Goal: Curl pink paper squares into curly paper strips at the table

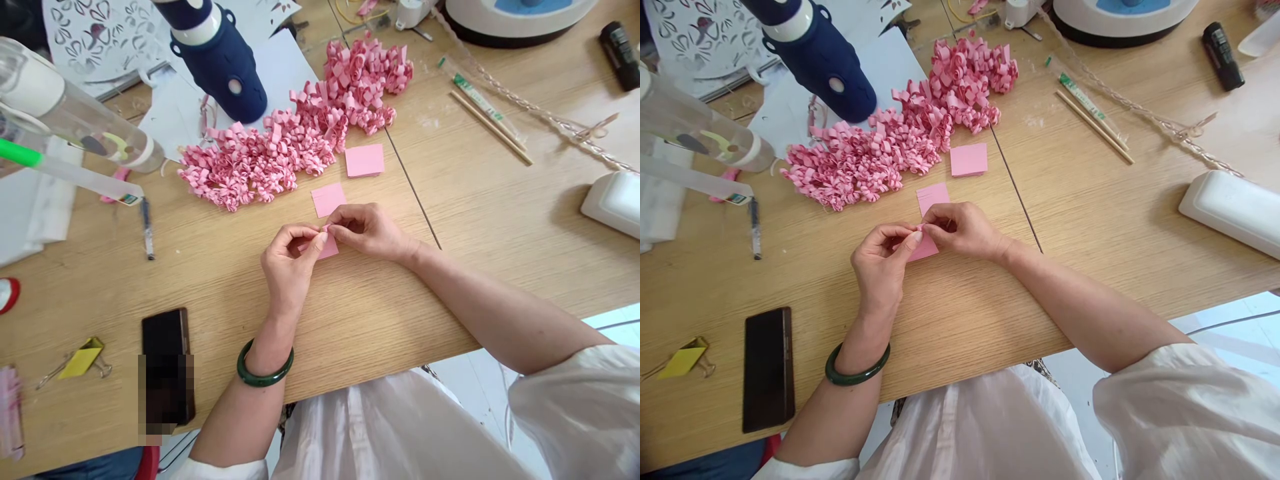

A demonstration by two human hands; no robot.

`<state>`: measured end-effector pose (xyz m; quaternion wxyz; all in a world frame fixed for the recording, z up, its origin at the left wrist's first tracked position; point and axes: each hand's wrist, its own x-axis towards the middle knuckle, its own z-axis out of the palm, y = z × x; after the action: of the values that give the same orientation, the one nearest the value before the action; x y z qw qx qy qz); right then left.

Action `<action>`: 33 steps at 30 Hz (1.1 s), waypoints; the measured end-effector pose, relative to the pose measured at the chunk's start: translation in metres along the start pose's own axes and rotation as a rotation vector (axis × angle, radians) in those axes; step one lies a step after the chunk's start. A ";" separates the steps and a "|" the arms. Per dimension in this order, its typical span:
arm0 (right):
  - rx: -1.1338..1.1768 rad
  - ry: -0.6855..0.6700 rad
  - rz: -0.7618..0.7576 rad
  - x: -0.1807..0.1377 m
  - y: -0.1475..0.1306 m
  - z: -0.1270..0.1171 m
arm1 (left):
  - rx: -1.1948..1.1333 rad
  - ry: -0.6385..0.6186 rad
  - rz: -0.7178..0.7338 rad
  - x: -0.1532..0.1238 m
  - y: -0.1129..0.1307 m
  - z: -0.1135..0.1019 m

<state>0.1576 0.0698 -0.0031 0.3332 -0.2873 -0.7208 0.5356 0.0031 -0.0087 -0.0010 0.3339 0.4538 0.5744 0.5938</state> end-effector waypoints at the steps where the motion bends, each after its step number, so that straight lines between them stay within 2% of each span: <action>1: -0.006 -0.001 0.002 0.000 0.000 0.000 | -0.009 0.003 -0.009 0.000 0.001 0.001; 26: -0.039 -0.062 -0.009 -0.001 0.000 -0.001 | -0.108 0.009 -0.220 0.005 0.009 0.000; 33: -0.053 -0.096 -0.071 -0.002 -0.002 -0.003 | -0.121 0.007 -0.269 0.008 0.008 -0.003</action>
<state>0.1611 0.0696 -0.0008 0.3094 -0.2443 -0.7597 0.5171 -0.0013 -0.0033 0.0087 0.4351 0.3496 0.5945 0.5788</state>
